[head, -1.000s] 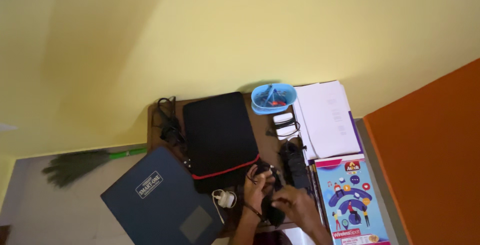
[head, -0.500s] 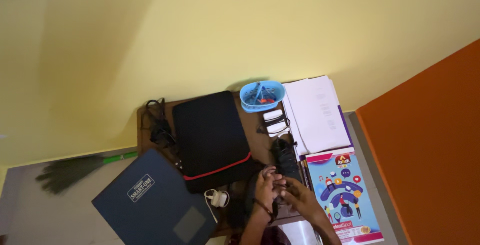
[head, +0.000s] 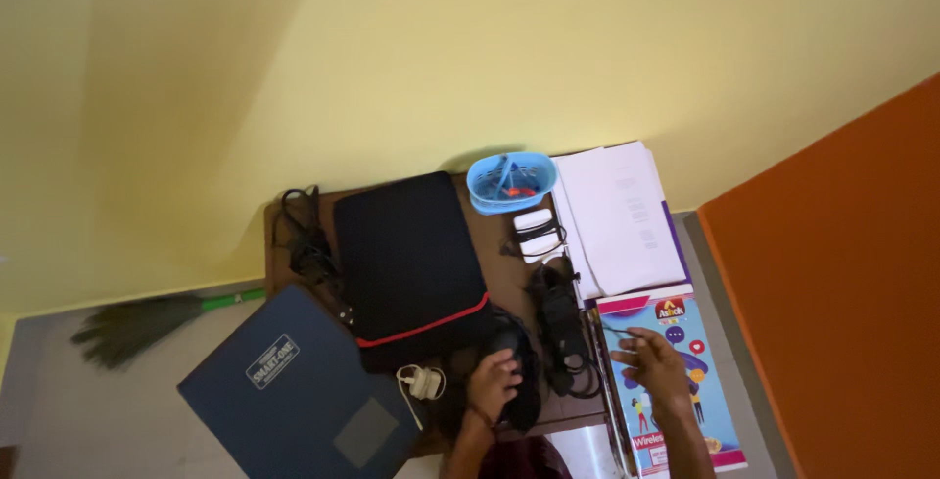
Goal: The person organizes various electronic accessories on a wooden table. They coil a black power adapter cable, place it on a laptop sleeve, and then arrange a pair of headphones and a white charging adapter on the table.
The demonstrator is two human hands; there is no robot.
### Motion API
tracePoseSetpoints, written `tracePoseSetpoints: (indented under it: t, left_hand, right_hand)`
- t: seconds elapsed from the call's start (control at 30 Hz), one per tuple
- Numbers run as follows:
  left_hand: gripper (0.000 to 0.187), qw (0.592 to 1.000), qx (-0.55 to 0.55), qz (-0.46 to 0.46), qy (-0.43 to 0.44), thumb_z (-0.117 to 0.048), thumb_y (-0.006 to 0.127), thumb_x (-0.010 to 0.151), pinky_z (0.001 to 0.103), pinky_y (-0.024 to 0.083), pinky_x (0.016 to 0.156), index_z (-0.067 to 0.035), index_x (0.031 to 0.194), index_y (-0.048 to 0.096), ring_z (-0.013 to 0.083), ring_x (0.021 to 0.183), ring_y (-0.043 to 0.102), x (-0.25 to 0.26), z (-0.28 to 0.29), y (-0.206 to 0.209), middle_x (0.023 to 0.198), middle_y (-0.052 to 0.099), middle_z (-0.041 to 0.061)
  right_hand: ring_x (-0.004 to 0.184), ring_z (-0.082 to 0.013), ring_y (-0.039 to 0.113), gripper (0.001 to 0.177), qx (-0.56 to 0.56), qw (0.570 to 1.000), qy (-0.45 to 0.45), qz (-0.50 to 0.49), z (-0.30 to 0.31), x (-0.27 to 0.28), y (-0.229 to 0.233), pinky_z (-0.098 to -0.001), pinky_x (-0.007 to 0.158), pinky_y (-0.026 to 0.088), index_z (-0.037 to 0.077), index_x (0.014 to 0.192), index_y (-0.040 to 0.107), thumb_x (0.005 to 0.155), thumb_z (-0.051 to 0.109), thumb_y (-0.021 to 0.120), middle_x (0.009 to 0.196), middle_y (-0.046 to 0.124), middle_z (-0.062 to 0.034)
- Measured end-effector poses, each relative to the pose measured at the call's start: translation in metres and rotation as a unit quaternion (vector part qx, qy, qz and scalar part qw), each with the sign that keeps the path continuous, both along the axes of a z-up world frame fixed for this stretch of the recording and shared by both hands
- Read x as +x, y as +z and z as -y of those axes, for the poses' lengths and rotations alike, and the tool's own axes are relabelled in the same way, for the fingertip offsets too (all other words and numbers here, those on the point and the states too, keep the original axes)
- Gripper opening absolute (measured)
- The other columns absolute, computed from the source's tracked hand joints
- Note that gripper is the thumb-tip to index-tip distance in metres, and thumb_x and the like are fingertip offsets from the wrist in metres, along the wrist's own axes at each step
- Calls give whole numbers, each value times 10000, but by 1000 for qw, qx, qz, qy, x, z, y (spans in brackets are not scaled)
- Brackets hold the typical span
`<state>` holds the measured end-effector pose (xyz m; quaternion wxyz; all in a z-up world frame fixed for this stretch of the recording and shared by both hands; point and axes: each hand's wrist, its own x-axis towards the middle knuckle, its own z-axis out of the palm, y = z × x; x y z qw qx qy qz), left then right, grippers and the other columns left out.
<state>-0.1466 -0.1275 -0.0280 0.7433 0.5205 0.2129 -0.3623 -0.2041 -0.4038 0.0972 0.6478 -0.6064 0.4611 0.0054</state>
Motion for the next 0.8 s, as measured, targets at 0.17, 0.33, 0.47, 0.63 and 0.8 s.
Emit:
tracePoseSetpoints:
  t: [0.17, 0.33, 0.47, 0.63, 0.8]
  left_hand:
    - [334, 993, 41, 6, 110, -124, 613, 954, 305, 559, 663, -113, 1284, 663, 179, 837, 692, 7, -56, 13, 1126, 719, 79]
    - [273, 933, 211, 85, 279, -132, 653, 943, 322, 585, 688, -100, 1208, 710, 193, 861, 695, 6, -145, 27, 1091, 727, 79]
    - [369, 678, 681, 159, 226, -155, 772, 837, 456, 526, 996, -124, 1203, 736, 287, 1115, 651, -21, -248, 51, 1184, 691, 106]
    - [621, 643, 722, -103, 235, -298, 838, 794, 546, 516, 850, -55, 1332, 647, 420, 1119, 587, -60, -322, 61, 1225, 631, 233]
    - [740, 854, 372, -112, 347, -422, 792, 874, 558, 520, 772, 86, 1377, 603, 466, 978, 651, -112, -333, 30, 1133, 691, 300]
  right_hand:
    - [1006, -232, 697, 283, 82, 991, -95, 46, 23, 1, -38, -333, 717, 533, 98, 1329, 584, 1072, 139, 473, 1196, 677, -132]
    - [919, -318, 726, 322, -100, 992, -1, -78, 29, 18, -47, -386, 691, 526, 70, 1348, 601, 1054, 162, 506, 1116, 711, -171]
    - [911, -293, 699, 308, -599, 782, 112, -128, 22, 12, -35, -382, 730, 567, 62, 1297, 708, 1008, 133, 631, 1114, 716, -201]
    - [1007, -219, 683, 277, -677, 723, 139, 23, -37, 61, -15, -297, 843, 581, 51, 1288, 646, 1024, 6, 576, 1173, 702, -129]
    - [742, -218, 690, 288, -355, 855, 307, 221, -161, 76, -6, -332, 624, 536, 104, 1271, 663, 995, 123, 580, 1033, 746, -91]
